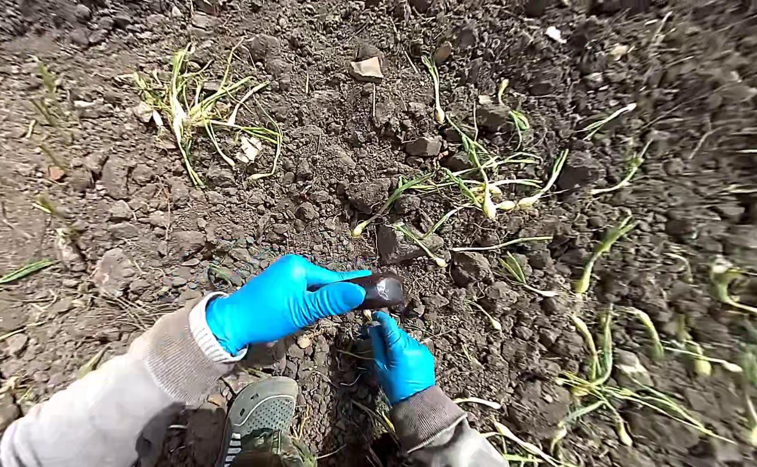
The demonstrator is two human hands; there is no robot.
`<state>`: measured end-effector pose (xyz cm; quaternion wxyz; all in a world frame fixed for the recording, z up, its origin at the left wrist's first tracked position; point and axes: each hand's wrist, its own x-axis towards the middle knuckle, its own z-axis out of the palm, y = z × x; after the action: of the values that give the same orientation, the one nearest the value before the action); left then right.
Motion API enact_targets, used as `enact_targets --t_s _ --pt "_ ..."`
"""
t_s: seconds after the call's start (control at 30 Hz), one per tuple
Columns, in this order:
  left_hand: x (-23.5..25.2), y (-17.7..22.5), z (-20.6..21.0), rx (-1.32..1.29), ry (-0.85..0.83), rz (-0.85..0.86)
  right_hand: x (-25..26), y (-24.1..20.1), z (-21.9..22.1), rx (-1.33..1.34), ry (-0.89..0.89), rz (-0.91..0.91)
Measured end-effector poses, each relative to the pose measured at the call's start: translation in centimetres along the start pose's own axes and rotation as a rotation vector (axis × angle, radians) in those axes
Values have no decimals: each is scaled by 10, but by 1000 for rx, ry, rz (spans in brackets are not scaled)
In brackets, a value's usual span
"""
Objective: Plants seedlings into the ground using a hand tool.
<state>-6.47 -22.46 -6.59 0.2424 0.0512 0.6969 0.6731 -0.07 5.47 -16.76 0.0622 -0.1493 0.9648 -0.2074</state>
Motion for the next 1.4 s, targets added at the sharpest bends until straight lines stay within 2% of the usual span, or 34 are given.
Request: enact_targets --t_s 0.07,0.13,0.23,0.3,0.33,0.37,0.4,0.47,0.5,0.53,0.6,0.63,0.7,0.73,0.77,0.8,0.83,0.87,0.9,0.93,1.0,1.03,1.1,1.17,1.23,1.3,1.4 --pt "7 -52 17 134 -47 -162 9 -2 -7 35 -7 32" --pt "-1 -74 24 43 22 -217 23 -4 -1 45 -33 -6" --pt "-25 -60 17 -189 138 -166 41 -26 25 -57 -224 -60" --pt "-38 -32 2 -288 171 -73 49 -45 42 -107 -537 21" --pt "-44 -18 -6 -326 190 -9 51 -49 48 -102 -599 27" --pt "-48 -9 -13 -338 212 68 52 -47 51 -85 -557 -17" --pt "-50 -5 -18 -320 242 131 51 -41 50 -64 -442 -94" --pt "-50 -12 -22 -250 313 153 58 -18 35 -30 -95 -186" --pt "-45 -20 -23 -215 334 121 70 -6 23 -18 36 -121" --pt "-41 -30 -24 -193 343 69 86 3 7 -14 93 26" --pt "-33 -39 -27 -216 370 3 121 17 -25 -23 21 389" --pt "-31 -36 -30 -240 392 1 133 24 -34 -39 -31 460" --pt "-32 -25 -37 -361 413 82 136 39 -36 -99 -42 363" --pt "-33 -22 -43 -468 371 190 131 43 -32 -113 -21 297" --pt "-33 -27 -54 -585 250 328 124 45 -27 -107 1 236" --pt "-30 -39 -70 -659 34 479 113 45 -22 -98 19 161" --pt "-23 -39 -81 -672 -107 545 102 44 -17 -74 56 56" --pt "-18 -22 -79 -620 -70 476 92 40 -12 -31 85 -42" --pt "-13 8 -63 -467 135 277 82 34 -8 10 91 -111" --pt "-1 20 -50 -269 249 127 75 27 -4 45 95 -154" --pt "18 -7 -30 20 250 -54 68 12 0 81 104 -172" --pt "19 -26 -23 42 232 -76 69 3 1 90 100 -160" --pt "9 -46 -15 -11 224 -64 76 -10 4 117 74 -133" --pt "-10 -50 -10 -123 294 -48 81 -20 7 147 25 -100" --pt "-20 -29 -22 -242 323 -7 87 -24 16 144 9 -34" --pt "-31 3 -38 -323 285 106 83 -21 23 141 -32 38" --pt "-26 41 -45 -219 273 183 85 -15 20 128 -45 28"
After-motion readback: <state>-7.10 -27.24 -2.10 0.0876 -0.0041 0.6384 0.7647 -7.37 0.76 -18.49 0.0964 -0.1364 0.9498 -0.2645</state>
